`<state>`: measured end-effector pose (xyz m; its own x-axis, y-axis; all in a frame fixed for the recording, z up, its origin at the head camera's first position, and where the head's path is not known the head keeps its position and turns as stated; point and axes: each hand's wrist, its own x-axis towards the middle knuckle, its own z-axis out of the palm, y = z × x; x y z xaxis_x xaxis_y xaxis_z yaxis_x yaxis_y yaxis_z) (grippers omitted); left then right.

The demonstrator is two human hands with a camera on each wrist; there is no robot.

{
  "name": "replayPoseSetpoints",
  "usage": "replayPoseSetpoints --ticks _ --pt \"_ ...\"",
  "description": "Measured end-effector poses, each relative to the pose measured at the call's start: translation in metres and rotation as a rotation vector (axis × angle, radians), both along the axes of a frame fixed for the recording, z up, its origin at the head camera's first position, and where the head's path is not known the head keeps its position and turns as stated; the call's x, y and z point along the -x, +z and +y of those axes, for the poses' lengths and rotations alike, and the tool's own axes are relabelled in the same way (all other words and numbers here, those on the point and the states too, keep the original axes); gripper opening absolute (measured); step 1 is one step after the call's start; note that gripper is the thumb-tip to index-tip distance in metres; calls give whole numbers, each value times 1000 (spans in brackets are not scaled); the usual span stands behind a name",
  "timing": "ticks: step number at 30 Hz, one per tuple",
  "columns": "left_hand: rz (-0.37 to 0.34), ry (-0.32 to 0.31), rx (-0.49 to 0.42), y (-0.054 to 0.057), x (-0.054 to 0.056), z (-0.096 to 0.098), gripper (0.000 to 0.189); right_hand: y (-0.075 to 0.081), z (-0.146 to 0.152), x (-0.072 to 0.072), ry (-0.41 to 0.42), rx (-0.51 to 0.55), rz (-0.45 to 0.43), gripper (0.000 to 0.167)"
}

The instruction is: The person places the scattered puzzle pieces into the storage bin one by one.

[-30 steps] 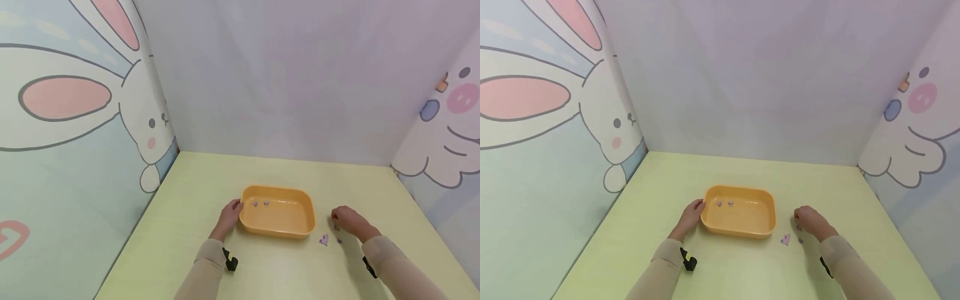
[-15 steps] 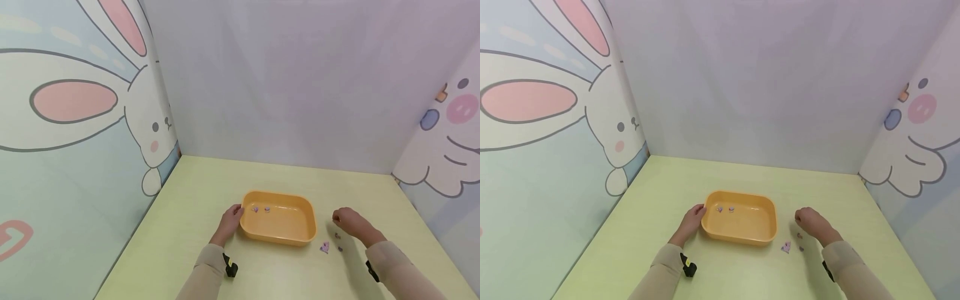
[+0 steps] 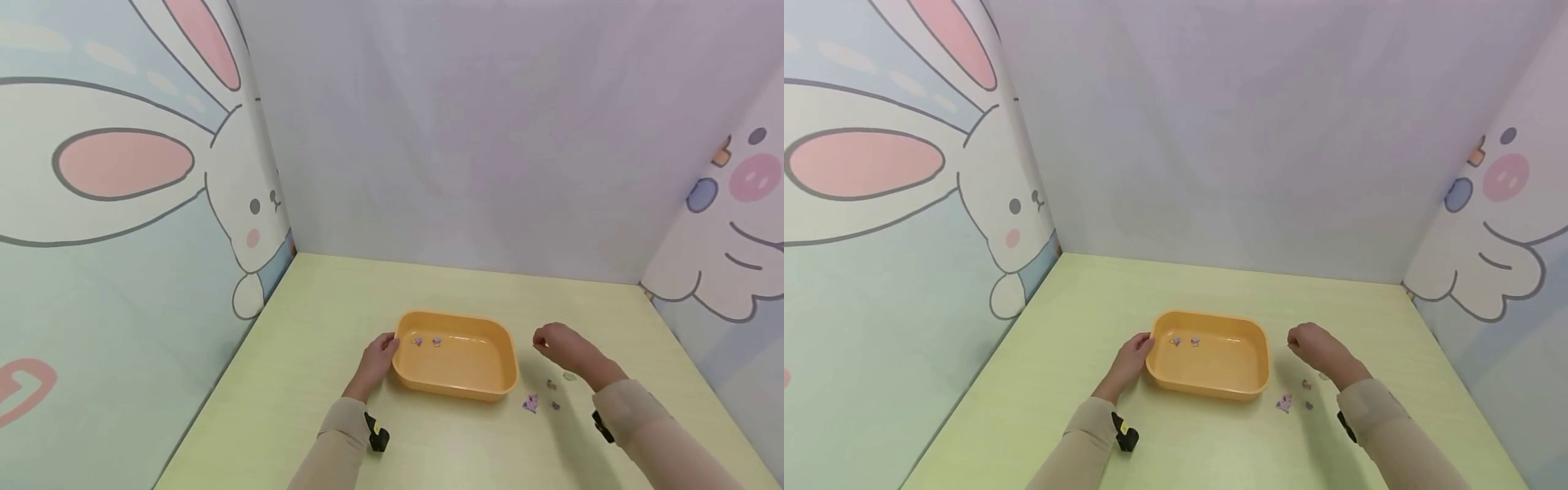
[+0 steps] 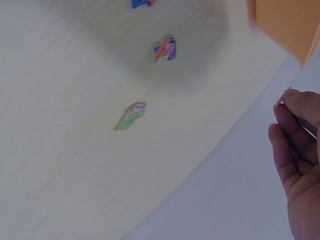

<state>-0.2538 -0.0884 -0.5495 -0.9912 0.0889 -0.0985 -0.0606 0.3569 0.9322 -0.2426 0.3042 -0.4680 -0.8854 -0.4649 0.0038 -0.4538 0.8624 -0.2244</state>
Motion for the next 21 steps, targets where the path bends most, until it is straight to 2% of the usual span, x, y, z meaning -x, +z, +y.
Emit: replayPoseSetpoints --ticks 14,21 --pt "-14 1 -2 0 0 0 44 20 -43 15 61 -18 5 6" --pt "-8 -1 -9 1 0 0 42 22 -65 25 114 -36 26 10"
